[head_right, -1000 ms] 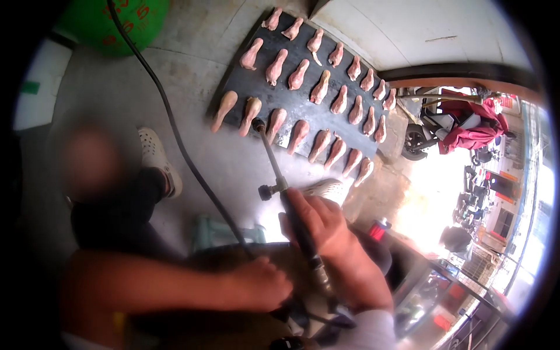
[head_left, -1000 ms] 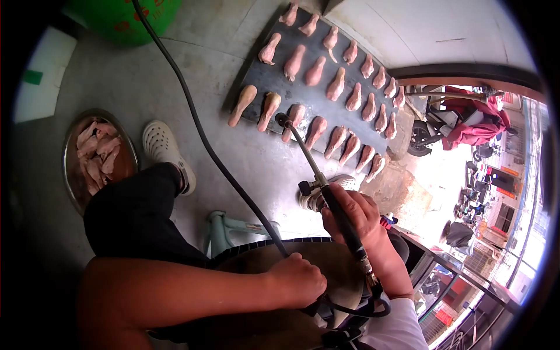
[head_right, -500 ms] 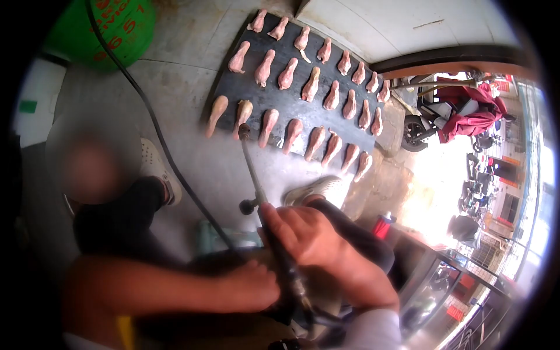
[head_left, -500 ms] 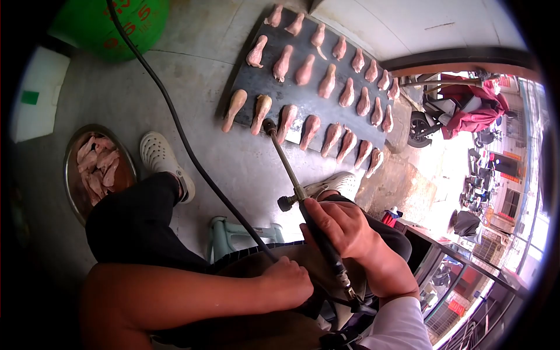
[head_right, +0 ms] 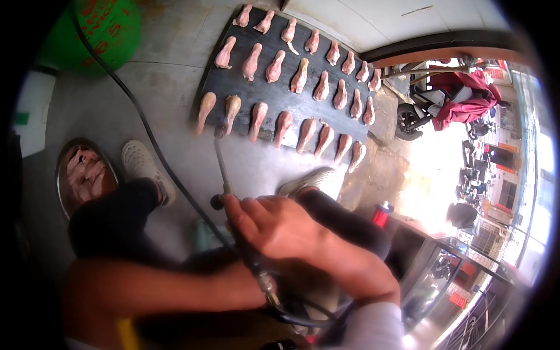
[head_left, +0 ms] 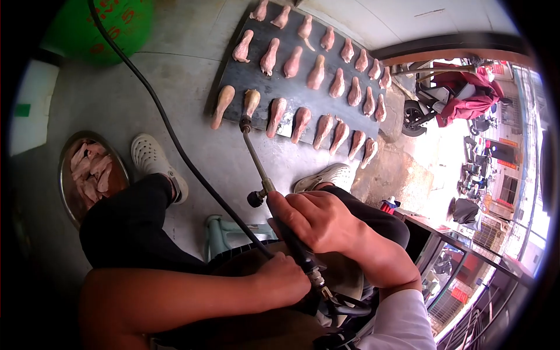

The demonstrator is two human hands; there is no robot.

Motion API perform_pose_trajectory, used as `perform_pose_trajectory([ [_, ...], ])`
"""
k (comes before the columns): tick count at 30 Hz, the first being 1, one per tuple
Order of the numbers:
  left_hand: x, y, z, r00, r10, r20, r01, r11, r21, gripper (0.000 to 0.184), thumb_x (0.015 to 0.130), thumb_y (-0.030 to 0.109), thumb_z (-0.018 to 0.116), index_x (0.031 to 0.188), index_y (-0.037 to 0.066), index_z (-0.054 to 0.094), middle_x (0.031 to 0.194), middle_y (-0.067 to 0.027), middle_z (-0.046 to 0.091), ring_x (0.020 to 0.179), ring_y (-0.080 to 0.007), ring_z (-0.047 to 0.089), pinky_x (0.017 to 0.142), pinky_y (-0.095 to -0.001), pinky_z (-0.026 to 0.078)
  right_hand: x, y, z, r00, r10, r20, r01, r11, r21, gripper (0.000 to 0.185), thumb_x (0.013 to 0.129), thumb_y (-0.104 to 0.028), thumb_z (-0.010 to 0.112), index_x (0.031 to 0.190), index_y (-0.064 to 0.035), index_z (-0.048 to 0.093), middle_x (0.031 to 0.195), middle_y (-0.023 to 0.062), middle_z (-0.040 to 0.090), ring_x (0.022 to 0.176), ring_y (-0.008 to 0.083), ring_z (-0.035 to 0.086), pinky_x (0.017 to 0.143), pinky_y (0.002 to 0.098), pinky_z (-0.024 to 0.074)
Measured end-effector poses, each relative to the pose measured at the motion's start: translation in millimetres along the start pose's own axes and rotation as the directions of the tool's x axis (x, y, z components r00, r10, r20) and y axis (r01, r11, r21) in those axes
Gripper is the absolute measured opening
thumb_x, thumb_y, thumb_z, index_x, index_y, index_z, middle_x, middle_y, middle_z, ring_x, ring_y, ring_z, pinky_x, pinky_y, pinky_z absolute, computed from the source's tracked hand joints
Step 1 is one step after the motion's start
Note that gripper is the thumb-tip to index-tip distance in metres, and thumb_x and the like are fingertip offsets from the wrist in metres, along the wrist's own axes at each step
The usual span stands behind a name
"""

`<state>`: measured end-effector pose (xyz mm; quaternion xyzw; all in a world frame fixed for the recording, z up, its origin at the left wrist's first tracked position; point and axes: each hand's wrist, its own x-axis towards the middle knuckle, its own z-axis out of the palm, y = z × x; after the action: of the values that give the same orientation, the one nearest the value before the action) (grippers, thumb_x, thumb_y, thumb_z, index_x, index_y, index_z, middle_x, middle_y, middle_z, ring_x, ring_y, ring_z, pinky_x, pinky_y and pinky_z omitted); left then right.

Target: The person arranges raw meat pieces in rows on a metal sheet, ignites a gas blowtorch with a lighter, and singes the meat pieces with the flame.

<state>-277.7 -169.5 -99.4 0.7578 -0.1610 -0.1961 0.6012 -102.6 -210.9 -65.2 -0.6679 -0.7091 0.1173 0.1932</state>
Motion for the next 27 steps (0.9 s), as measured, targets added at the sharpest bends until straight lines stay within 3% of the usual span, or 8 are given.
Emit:
perform_pose_trajectory([
  [2,0.0,6.4,-14.4,0.999,-0.010,-0.050,0.004,0.994,-0.110,0.016,0.082,0.015,0.058,0.078,0.003,0.069,0.082,-0.0132,0.068,0.077,-0.0327,0.067,0.068,-0.0452,0.051,6.7,0.6,2.7,1.000,-0.003,-0.002,0.003,1.000,-0.014,0.044,0.083,-0.010,0.072,0.119,0.0122,0.059,0.077,0.0071,0.058,0.057,0.0179,0.058,0.048,0.0313,0.0498],
  [6,-0.1,20.1,-48.2,0.997,-0.025,0.072,0.033,0.994,-0.100,0.013,0.078,0.014,0.059,0.073,0.007,0.068,0.079,-0.0126,0.067,0.077,-0.0329,0.066,0.069,-0.0452,0.052,17.0,5.6,8.5,0.999,-0.017,-0.032,0.016,0.999,-0.044,0.043,0.085,-0.012,0.072,0.119,0.0113,0.059,0.075,0.0058,0.055,0.055,0.0165,0.056,0.047,0.0305,0.0486],
  [9,-4.3,12.2,-44.0,0.993,0.106,0.057,-0.103,0.994,-0.045,0.007,0.083,0.011,0.064,0.078,0.007,0.061,0.081,-0.0131,0.060,0.079,-0.0297,0.061,0.069,-0.0412,0.049,23.2,8.1,8.8,0.999,-0.023,-0.046,0.021,0.998,-0.052,0.043,0.085,-0.013,0.072,0.119,0.0111,0.059,0.075,0.0060,0.055,0.054,0.0170,0.056,0.047,0.0306,0.0486],
  [12,-3.0,11.4,-44.6,0.987,0.086,0.138,-0.087,0.996,0.003,0.006,0.084,0.013,0.065,0.081,0.008,0.061,0.086,-0.0128,0.059,0.084,-0.0309,0.060,0.070,-0.0420,0.049,25.9,8.8,5.9,0.999,-0.015,-0.030,0.013,0.998,-0.063,0.044,0.085,-0.013,0.071,0.119,0.0115,0.058,0.074,0.0061,0.054,0.054,0.0174,0.056,0.047,0.0310,0.0488],
  [15,-2.0,11.5,-34.4,0.991,0.111,-0.074,-0.108,0.993,0.046,0.012,0.073,0.013,0.059,0.067,0.009,0.068,0.067,-0.0094,0.065,0.072,-0.0299,0.065,0.067,-0.0453,0.051,22.9,8.8,4.9,1.000,0.006,-0.026,-0.008,0.997,-0.079,0.044,0.086,-0.014,0.071,0.119,0.0119,0.058,0.074,0.0060,0.054,0.055,0.0178,0.057,0.048,0.0314,0.0492],
  [18,-3.1,8.6,-28.4,0.983,0.136,-0.126,-0.123,0.987,0.103,0.012,0.071,0.014,0.060,0.064,0.008,0.067,0.065,-0.0095,0.064,0.070,-0.0297,0.064,0.065,-0.0442,0.051,17.3,7.0,4.5,0.999,0.039,-0.021,-0.041,0.993,-0.108,0.044,0.086,-0.014,0.070,0.119,0.0120,0.058,0.074,0.0061,0.054,0.055,0.0180,0.057,0.048,0.0317,0.0492],
  [27,1.8,7.5,-31.7,0.991,0.135,-0.026,-0.134,0.991,0.023,0.011,0.066,0.016,0.063,0.063,0.007,0.068,0.063,-0.0134,0.063,0.069,-0.0305,0.065,0.062,-0.0427,0.050,6.6,3.2,0.6,0.993,0.109,0.037,-0.104,0.986,-0.129,0.041,0.087,-0.014,0.069,0.117,0.0118,0.058,0.074,0.0061,0.054,0.055,0.0182,0.057,0.047,0.0319,0.0483],
])
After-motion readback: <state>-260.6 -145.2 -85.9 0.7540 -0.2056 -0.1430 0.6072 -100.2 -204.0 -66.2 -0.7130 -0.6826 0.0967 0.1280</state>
